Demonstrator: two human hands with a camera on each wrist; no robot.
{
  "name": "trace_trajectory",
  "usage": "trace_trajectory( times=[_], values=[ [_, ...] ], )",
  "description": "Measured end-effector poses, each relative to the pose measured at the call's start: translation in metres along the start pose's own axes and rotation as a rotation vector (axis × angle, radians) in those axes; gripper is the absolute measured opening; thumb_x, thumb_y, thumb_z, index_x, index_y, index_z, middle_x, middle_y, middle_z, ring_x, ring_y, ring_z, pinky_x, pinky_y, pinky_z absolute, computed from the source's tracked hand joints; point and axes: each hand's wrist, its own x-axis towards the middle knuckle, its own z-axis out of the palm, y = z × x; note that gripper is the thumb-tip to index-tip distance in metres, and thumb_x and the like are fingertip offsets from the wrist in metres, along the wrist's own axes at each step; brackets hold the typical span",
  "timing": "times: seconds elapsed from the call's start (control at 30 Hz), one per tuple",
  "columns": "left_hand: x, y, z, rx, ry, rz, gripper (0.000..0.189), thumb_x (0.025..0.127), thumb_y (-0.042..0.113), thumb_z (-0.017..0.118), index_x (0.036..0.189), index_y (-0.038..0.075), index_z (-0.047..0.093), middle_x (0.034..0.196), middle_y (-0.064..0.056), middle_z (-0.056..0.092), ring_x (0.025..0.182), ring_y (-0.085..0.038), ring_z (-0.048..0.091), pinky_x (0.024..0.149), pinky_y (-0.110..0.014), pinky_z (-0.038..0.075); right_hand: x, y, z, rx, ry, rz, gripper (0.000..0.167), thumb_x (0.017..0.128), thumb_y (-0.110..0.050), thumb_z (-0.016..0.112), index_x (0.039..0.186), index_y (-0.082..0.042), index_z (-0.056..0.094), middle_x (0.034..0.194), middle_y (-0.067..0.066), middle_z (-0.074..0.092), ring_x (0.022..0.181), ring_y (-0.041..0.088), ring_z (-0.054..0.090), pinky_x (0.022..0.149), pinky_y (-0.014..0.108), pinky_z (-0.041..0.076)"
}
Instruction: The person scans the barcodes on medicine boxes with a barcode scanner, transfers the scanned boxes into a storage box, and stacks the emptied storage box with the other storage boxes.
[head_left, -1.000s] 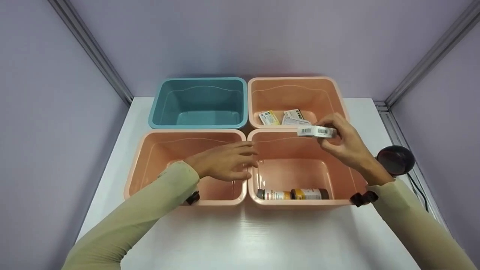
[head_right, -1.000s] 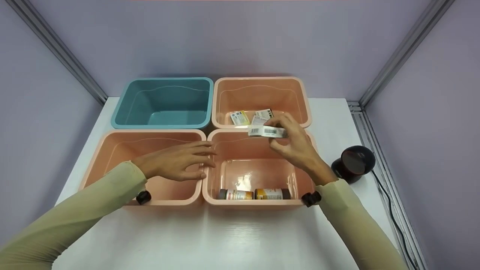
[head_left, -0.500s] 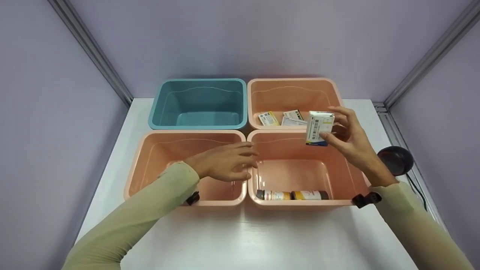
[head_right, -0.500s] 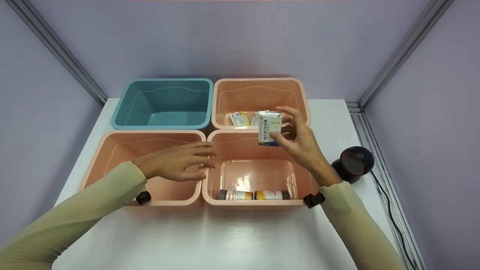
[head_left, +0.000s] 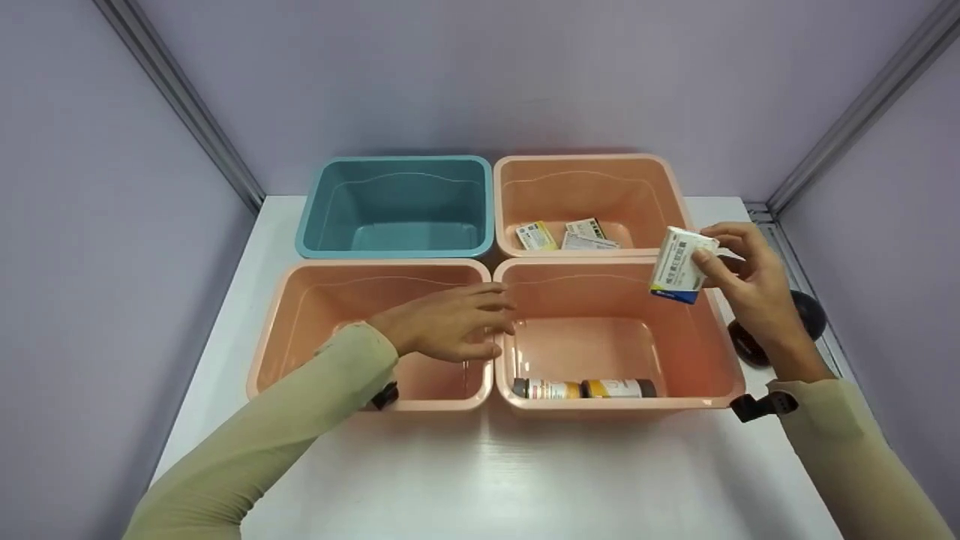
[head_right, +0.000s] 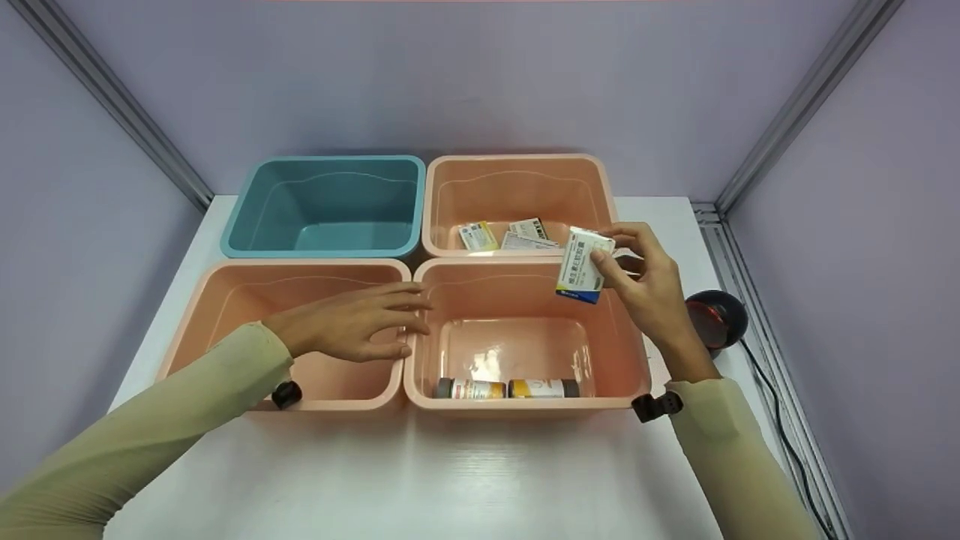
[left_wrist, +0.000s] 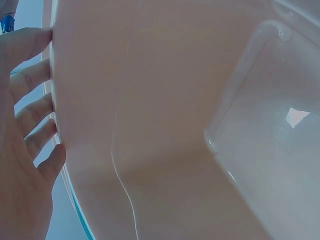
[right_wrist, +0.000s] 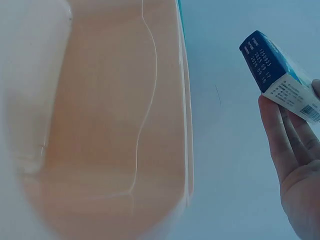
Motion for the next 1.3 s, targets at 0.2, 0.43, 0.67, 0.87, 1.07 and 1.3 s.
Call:
trace_trajectory(
  times=[0.2, 0.43, 0.67, 0.87, 1.07, 1.3],
  values=[
    [-0.001, 0.0, 0.002, -0.004, -0.005, -0.015, 0.051, 0.109, 0.049, 0.053, 0.146, 0.017, 0.068, 0.167, -0.013, 0.051, 0.166, -0.036, 0.03, 0.137, -0.052, 0.027, -0.013, 0.016, -0.024, 0.092, 0.051, 0.02, 0.038, 0.105, -0.004, 0.069, 0.141, -0.004, 0.056, 0.123, 0.004, 0.072, 0.095, 0.01, 0.078, 0.075, 0.022, 0.067],
    [-0.001, -0.001, 0.0, -0.003, -0.017, -0.022, 0.051, 0.109, 0.05, 0.053, 0.147, 0.018, 0.067, 0.169, -0.012, 0.049, 0.166, -0.037, 0.03, 0.137, -0.053, 0.026, -0.031, 0.042, -0.057, 0.29, 0.248, 0.141, 0.045, 0.1, -0.002, 0.075, 0.142, -0.008, 0.058, 0.117, 0.005, 0.073, 0.096, 0.01, 0.079, 0.072, 0.02, 0.066],
    [0.0, -0.001, 0.001, -0.01, -0.024, -0.02, 0.052, 0.109, 0.05, 0.053, 0.147, 0.018, 0.066, 0.169, -0.013, 0.049, 0.166, -0.038, 0.029, 0.137, -0.054, 0.026, -0.053, 0.075, -0.08, 0.345, 0.408, 0.276, 0.042, 0.1, -0.001, 0.075, 0.136, -0.011, 0.057, 0.109, 0.001, 0.076, 0.089, 0.01, 0.078, 0.067, 0.02, 0.065],
    [0.0, -0.001, 0.0, -0.001, -0.032, -0.029, 0.052, 0.109, 0.052, 0.052, 0.149, 0.02, 0.066, 0.17, -0.009, 0.049, 0.167, -0.035, 0.029, 0.137, -0.053, 0.025, -0.073, 0.096, -0.084, 0.316, 0.458, 0.348, 0.037, 0.1, -0.004, 0.075, 0.132, -0.013, 0.057, 0.104, -0.003, 0.079, 0.072, 0.012, 0.076, 0.061, 0.022, 0.064],
    [-0.001, 0.0, -0.001, -0.01, -0.037, -0.042, 0.053, 0.109, 0.051, 0.052, 0.148, 0.019, 0.066, 0.171, -0.009, 0.047, 0.167, -0.035, 0.028, 0.138, -0.053, 0.025, -0.085, 0.115, -0.075, 0.277, 0.486, 0.411, 0.033, 0.101, -0.005, 0.075, 0.127, -0.015, 0.059, 0.098, -0.006, 0.078, 0.07, 0.011, 0.069, 0.062, 0.021, 0.064],
    [0.0, 0.0, 0.0, -0.012, -0.026, -0.021, 0.051, 0.109, 0.049, 0.053, 0.146, 0.018, 0.067, 0.168, -0.012, 0.05, 0.166, -0.037, 0.03, 0.137, -0.054, 0.026, -0.097, 0.133, -0.067, 0.291, 0.465, 0.481, 0.03, 0.102, -0.007, 0.075, 0.125, -0.016, 0.058, 0.091, -0.005, 0.072, 0.07, 0.01, 0.069, 0.063, 0.024, 0.066]
  ],
)
